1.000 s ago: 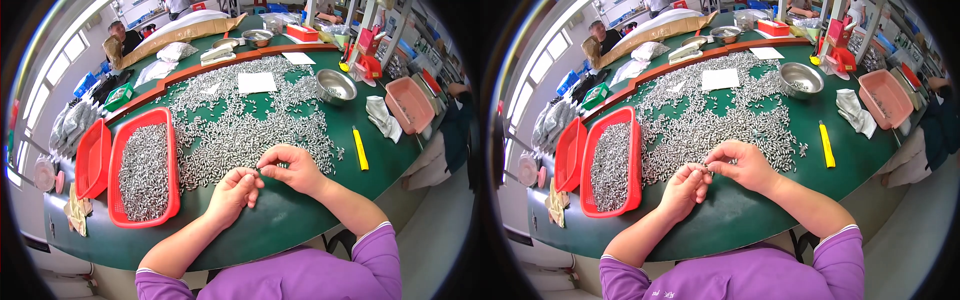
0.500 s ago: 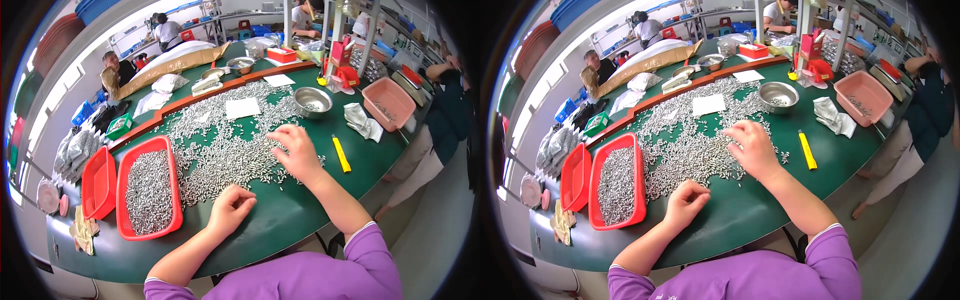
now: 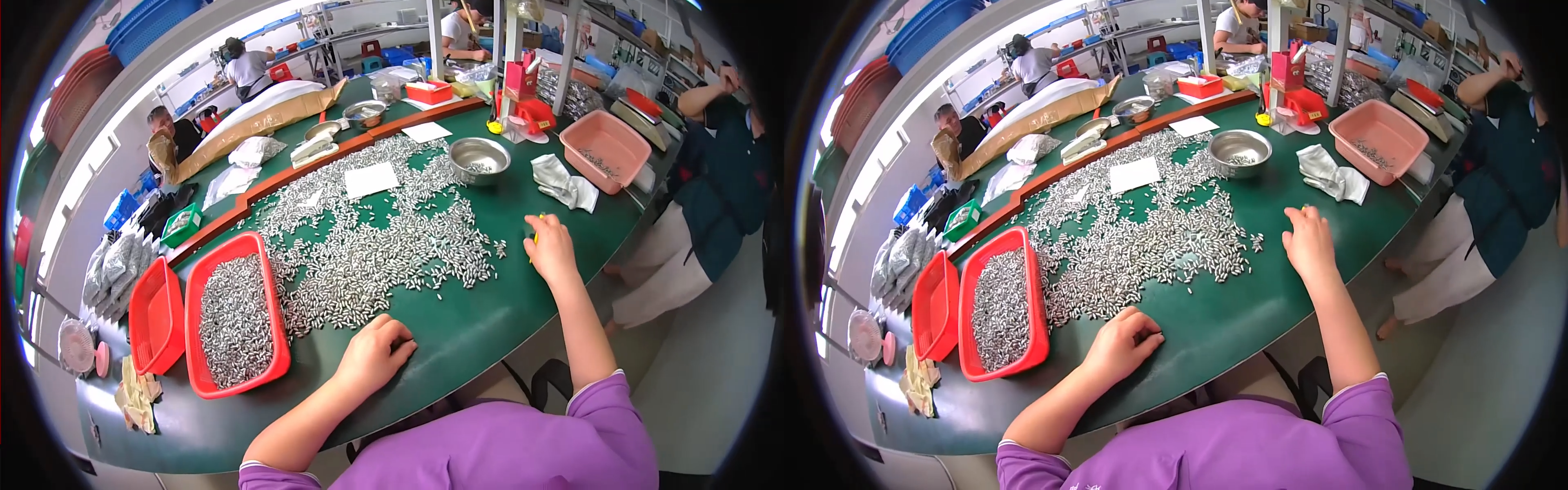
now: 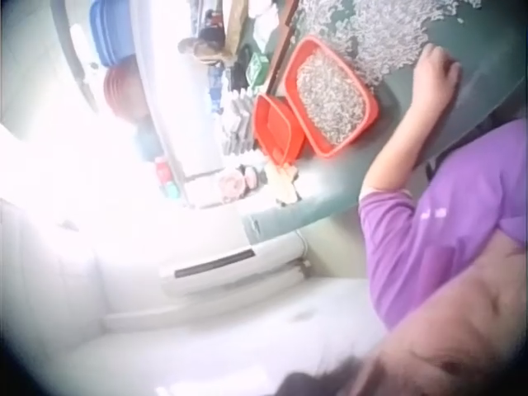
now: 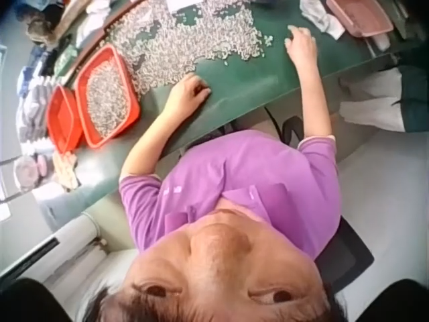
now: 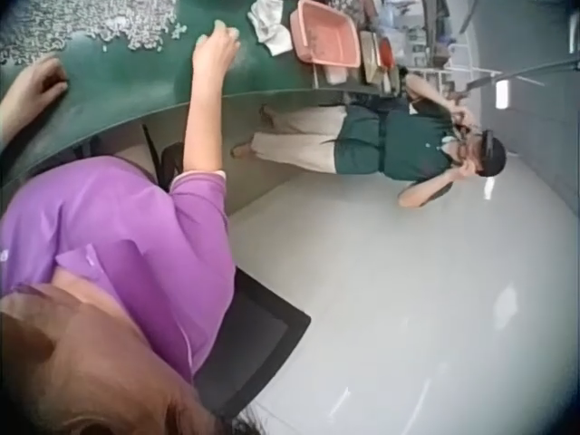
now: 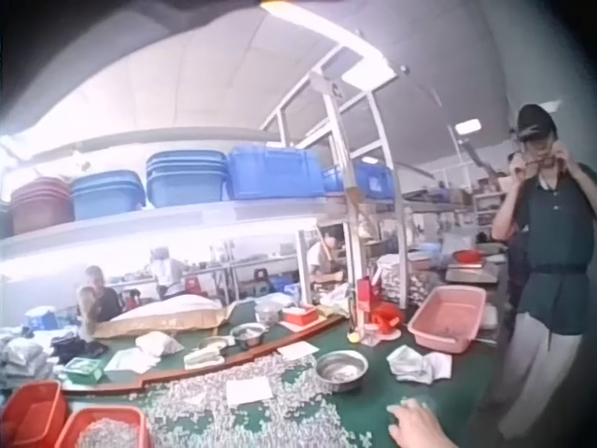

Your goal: Sorting and inspecting small metal components on a workbench in a factory environment.

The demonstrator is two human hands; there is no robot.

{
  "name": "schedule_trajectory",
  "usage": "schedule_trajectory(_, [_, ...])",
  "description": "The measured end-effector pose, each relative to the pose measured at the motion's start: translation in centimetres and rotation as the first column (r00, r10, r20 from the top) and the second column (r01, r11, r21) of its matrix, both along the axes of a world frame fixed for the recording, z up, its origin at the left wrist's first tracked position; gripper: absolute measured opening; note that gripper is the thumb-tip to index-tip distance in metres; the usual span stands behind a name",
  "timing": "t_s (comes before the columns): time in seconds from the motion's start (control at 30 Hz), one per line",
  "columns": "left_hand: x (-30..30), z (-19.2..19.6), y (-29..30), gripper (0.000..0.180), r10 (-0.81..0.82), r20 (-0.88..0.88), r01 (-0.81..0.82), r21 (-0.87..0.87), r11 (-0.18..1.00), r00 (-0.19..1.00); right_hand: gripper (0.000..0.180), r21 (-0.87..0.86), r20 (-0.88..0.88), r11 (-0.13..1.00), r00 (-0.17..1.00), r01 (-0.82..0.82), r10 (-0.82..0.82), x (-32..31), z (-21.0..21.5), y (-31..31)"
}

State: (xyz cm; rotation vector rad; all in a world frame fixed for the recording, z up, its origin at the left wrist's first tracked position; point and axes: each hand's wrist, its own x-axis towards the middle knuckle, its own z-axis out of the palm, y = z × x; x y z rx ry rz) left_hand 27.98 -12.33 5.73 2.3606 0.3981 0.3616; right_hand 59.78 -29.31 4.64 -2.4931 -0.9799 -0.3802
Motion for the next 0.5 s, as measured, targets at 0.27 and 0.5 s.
schedule_trajectory(0.27, [0.3,-0.2,0.2,0.016,-0.016,-0.015,0.016,-0.003,1.000,1.000,0.047,0.241,-0.097,0.970,0.995,0.023,0.001,0.9,-1.2,-4.3])
schedule_trajectory(0.5, [-0.1,0.0,0.4,0.013,-0.008,-0.027,0.007,-0.033,0.999,1.000,0.031,0.417,-0.607,0.796,0.517,-0.440,0.604,-11.5,3.5,-9.1])
